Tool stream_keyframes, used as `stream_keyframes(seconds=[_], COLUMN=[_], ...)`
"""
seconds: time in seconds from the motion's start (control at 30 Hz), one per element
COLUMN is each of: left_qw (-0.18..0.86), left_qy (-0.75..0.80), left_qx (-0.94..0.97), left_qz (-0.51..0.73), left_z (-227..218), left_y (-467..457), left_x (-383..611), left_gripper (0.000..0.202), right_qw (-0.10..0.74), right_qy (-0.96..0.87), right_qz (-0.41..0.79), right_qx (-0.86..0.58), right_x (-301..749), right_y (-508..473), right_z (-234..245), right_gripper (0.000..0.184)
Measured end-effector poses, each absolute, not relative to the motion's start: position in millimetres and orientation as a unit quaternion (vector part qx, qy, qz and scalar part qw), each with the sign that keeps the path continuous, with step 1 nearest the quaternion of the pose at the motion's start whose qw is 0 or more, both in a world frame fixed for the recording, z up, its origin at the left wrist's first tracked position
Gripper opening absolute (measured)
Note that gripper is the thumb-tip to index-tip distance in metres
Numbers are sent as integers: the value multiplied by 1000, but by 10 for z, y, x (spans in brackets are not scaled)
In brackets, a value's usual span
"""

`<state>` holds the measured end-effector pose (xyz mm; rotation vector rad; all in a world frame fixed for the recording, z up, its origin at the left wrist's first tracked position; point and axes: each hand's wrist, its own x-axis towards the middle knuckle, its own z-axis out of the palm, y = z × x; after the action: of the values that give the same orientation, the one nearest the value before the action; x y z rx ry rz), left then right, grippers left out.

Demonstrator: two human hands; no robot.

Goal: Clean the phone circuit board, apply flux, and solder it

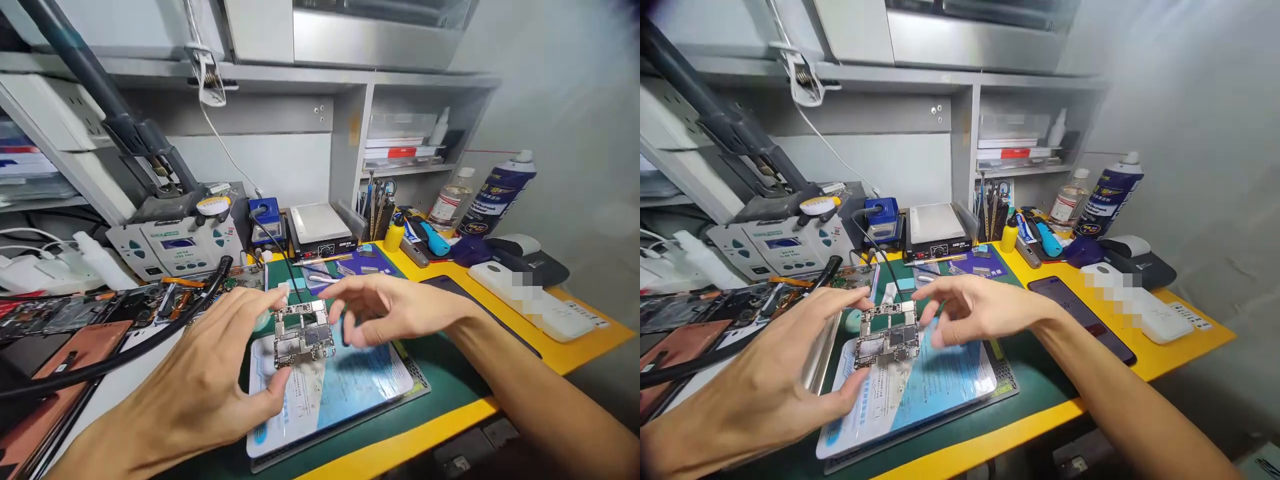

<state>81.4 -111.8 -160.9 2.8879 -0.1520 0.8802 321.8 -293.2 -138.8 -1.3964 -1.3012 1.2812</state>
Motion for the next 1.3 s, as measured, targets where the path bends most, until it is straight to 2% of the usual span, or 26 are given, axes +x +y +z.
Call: stream_keyframes(seconds=[0.1,0.17,0.3,0.47,0.67,0.77,0.87,1.0,1.07,1.23,1.3], left_qw=[64,69,71,72,72,62,68,62,57,88,110], left_qy=[-38,-37,-36,-35,-41,-31,2,31,39,35,25], left_qx=[950,950,951,952,947,944,932,910,902,912,912], left_qz=[304,304,300,297,309,323,356,409,426,398,395], left_z=[-1656,-1699,-1773,-1811,-1830,-1809,-1773,-1774,-1798,-1813,-1788], left_y=[-1114,-1126,-1141,-1131,-1128,-1153,-1200,-1269,-1302,-1367,-1375], left_x=[787,786,785,778,762,758,776,819,827,775,754], left_gripper=[65,62,64,67,76,78,79,76,75,78,68], right_qw=[373,329,251,247,256,287,366,479,519,619,635], right_qy=[-549,-579,-620,-651,-666,-663,-593,-433,-383,-311,-298], right_qz=[465,401,278,225,212,216,267,466,518,488,474], right_qx=[-586,-629,-689,-682,-667,-656,-665,-606,-562,-531,-532], right_x=[3147,3074,2936,2880,2903,2911,2906,2863,2832,2835,2878], right_y=[-3005,-3016,-3002,-2985,-2990,-2993,-2972,-2885,-2836,-2781,-2783], right_z=[-1418,-1420,-1416,-1423,-1450,-1480,-1493,-1476,-1467,-1460,-1452], right_gripper=[97,105,94,67,68,69,76,49,40,34,34])
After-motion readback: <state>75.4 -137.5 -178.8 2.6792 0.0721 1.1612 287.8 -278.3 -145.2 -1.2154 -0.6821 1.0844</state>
